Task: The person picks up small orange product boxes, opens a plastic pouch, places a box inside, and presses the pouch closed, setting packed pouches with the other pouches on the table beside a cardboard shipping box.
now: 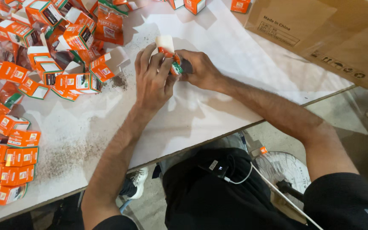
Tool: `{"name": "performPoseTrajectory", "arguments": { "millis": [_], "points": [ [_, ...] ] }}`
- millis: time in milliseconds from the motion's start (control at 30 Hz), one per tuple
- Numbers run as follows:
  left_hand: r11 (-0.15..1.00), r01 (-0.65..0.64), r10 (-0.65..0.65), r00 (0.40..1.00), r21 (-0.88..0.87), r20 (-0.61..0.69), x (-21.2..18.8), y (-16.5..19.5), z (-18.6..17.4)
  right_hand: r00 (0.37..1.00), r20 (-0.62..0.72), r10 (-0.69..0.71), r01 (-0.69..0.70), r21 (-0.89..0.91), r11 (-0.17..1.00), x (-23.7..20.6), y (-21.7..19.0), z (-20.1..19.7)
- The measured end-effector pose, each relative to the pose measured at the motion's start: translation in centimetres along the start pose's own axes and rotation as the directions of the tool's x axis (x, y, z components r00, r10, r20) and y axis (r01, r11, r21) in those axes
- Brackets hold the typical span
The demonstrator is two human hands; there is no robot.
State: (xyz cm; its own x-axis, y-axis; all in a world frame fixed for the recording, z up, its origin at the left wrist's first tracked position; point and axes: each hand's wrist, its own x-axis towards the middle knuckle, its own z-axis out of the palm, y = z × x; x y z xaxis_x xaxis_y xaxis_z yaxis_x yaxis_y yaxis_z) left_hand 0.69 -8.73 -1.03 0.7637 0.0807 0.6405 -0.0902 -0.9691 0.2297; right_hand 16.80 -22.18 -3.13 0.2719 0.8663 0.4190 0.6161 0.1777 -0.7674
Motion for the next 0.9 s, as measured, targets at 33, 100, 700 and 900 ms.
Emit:
{"name": "performPoseTrajectory", "arguments": {
  "millis": [33,100,700,900],
  "points": [
    [0.999,-0.010,0.009,1.000,0.031,0.018,0.1,0.1,0.0,1.000,-0.005,-0.016,0.016,-0.016,1.000,0.0,0.1,0.0],
    [0.996,-0.028,0.024,0.998,0.086,0.050,0.4,0.1,0.0,1.000,-0.004,0.008,-0.008,-0.034,0.999,-0.1,0.3,0.1],
    [0.967,0.217,-0.184,0.956,0.133,-0.229,-0.2,0.4,3.0,0.997,-0.003,-0.072,0.071,-0.130,0.989,0.2,2.6,0.4],
    [0.806,0.591,-0.578,0.778,0.025,0.248,2.6,-1.2,3.4,0.996,-0.014,-0.085,0.082,-0.133,0.988,0.0,2.3,0.6]
  ]
}}
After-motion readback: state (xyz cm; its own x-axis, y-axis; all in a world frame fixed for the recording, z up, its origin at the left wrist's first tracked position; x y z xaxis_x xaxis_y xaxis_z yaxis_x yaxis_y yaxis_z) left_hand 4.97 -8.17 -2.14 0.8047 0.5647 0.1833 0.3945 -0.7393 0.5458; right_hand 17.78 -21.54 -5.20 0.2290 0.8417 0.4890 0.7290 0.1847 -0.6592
